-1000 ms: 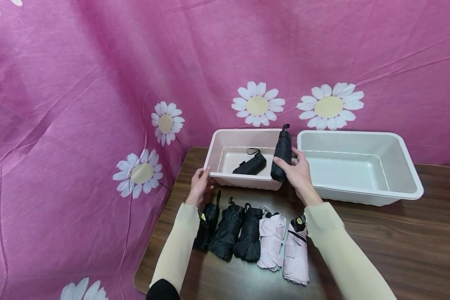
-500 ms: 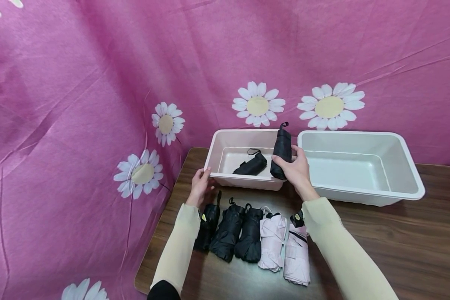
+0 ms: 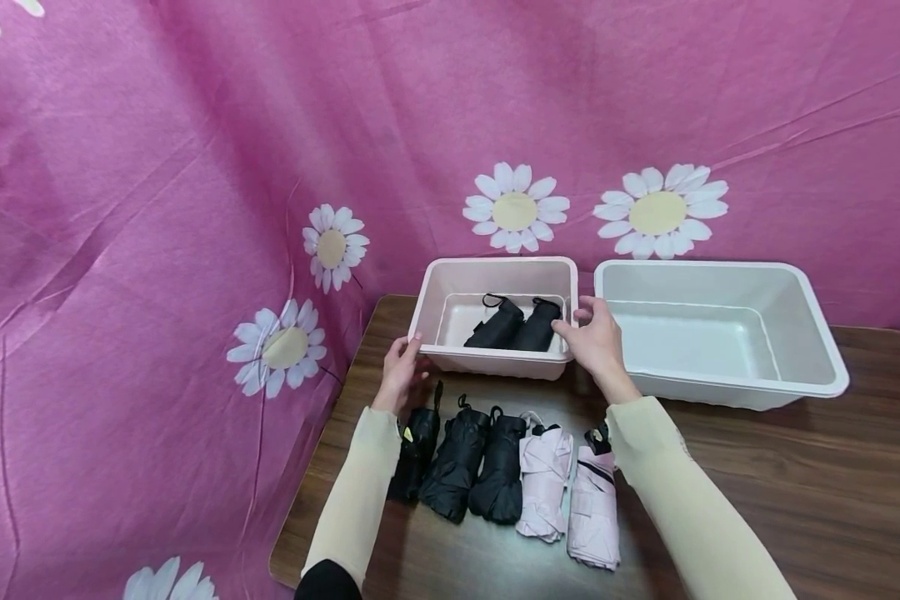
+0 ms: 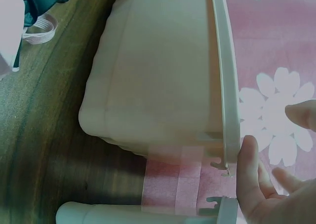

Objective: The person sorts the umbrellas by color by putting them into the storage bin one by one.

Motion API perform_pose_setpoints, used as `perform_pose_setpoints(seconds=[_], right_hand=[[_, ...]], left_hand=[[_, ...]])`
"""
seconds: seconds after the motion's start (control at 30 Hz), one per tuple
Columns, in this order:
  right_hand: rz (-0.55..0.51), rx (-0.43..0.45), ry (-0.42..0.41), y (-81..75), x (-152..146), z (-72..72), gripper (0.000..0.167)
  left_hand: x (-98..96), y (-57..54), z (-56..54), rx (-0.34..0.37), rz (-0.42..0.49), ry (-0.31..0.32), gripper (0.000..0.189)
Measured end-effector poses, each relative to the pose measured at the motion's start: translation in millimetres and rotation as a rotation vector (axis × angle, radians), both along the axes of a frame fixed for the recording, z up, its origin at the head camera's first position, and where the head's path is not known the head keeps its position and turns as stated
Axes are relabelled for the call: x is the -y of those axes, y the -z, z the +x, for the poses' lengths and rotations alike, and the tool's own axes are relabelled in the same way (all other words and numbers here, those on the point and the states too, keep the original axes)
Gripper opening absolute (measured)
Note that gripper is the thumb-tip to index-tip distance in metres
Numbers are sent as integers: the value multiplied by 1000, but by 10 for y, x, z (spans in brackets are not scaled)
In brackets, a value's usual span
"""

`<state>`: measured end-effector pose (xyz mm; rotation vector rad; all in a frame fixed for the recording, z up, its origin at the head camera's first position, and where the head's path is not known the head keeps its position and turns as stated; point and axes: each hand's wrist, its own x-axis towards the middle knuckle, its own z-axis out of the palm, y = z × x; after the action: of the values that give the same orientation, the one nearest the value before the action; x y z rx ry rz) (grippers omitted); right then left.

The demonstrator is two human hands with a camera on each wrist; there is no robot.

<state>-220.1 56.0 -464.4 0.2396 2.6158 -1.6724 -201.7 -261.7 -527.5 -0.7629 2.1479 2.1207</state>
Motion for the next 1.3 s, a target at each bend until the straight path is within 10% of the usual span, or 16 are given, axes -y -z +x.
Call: perform_pose_setpoints(seconds=[1.3], right_hand=[[-179,-162,-29,-339,-202,553,52]], left_hand=[[-37,-12,9,-37,20,-12,36]])
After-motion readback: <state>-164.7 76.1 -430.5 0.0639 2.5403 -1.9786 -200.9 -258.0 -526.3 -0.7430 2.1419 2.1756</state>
